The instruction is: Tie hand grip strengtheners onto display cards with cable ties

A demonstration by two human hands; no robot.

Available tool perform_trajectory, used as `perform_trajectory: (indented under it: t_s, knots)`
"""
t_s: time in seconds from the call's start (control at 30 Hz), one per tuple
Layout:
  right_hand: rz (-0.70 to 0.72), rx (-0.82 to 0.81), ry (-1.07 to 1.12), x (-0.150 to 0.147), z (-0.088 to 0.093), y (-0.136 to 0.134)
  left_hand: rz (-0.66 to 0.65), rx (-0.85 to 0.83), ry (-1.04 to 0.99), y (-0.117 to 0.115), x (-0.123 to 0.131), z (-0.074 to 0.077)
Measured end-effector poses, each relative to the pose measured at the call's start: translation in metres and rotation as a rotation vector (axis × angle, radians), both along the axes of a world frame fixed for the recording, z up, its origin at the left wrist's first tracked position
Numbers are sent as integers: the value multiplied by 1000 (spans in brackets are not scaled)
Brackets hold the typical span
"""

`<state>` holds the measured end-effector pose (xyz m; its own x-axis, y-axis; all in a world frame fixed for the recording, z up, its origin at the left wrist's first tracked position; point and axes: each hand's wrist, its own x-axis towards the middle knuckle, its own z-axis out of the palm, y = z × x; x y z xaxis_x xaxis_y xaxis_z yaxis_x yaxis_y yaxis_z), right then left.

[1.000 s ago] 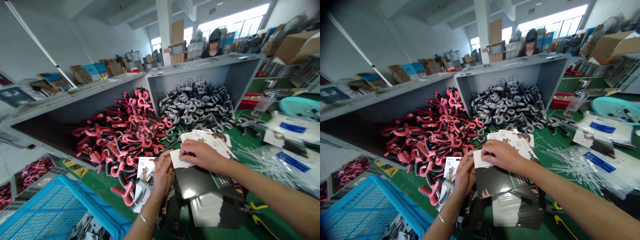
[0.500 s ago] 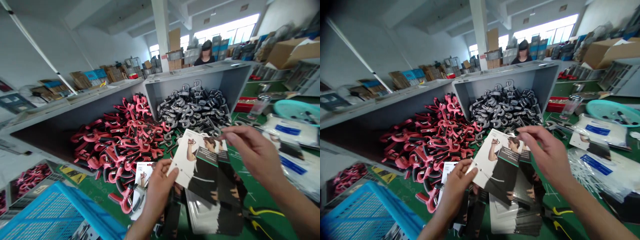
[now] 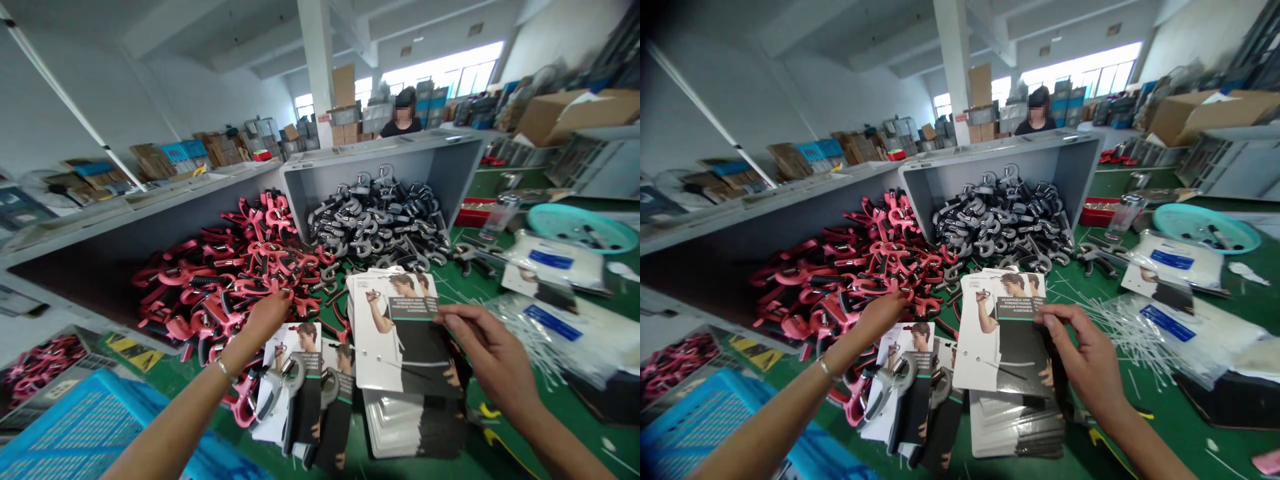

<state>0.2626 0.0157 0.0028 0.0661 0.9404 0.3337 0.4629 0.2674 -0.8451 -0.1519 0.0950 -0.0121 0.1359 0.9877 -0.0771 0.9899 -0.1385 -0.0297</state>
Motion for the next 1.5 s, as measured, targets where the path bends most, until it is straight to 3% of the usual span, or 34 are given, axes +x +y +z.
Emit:
perform_trajectory:
  t_s: [0.17, 0.3, 0.47, 0.6, 0.67, 0.73, 0.8, 0.87, 0.97, 1.07, 1.2, 1.27, 1.4, 1.5]
  knots:
    - [-16, 95, -88, -9, 7, -7, -48, -173, 49, 36, 17, -10]
    - [-58, 127, -140, 6, 8, -16, -90, -158, -43, 45, 17, -3]
    - [-152, 71, -177, 33, -3, -17, -107, 74, -284, 23, 4, 34]
    - [-184, 26, -109, 25, 8, -13, -97, 283, -577, -21, 27, 75]
    - [-74, 51, -40, 10, 28, -11, -55, 221, -1135, -45, 53, 96]
    - [133, 16, 74, -8, 51, -6, -68, 34, -1512, -62, 83, 112]
    - [355, -118, 211, -25, 71, 1, -81, -149, -1715, -68, 112, 117]
    - [486, -269, 303, -35, 83, 10, -127, -317, -1782, -62, 133, 110]
    - [504, -412, 338, -39, 84, 28, -202, -373, -1703, -34, 145, 88]
    - [520, -532, 393, -36, 74, 42, -255, -180, -1454, -8, 142, 70]
    - [564, -666, 263, -27, 62, 37, -376, -41, -1135, -12, 135, 57]
    - [470, -594, 23, -22, 57, 25, -434, -1, -990, -26, 134, 54]
    - [205, -223, -429, -13, 55, 0, -500, 75, -839, -37, 136, 54]
    - [335, -36, -515, -17, 57, -7, -442, 172, -855, -25, 147, 56]
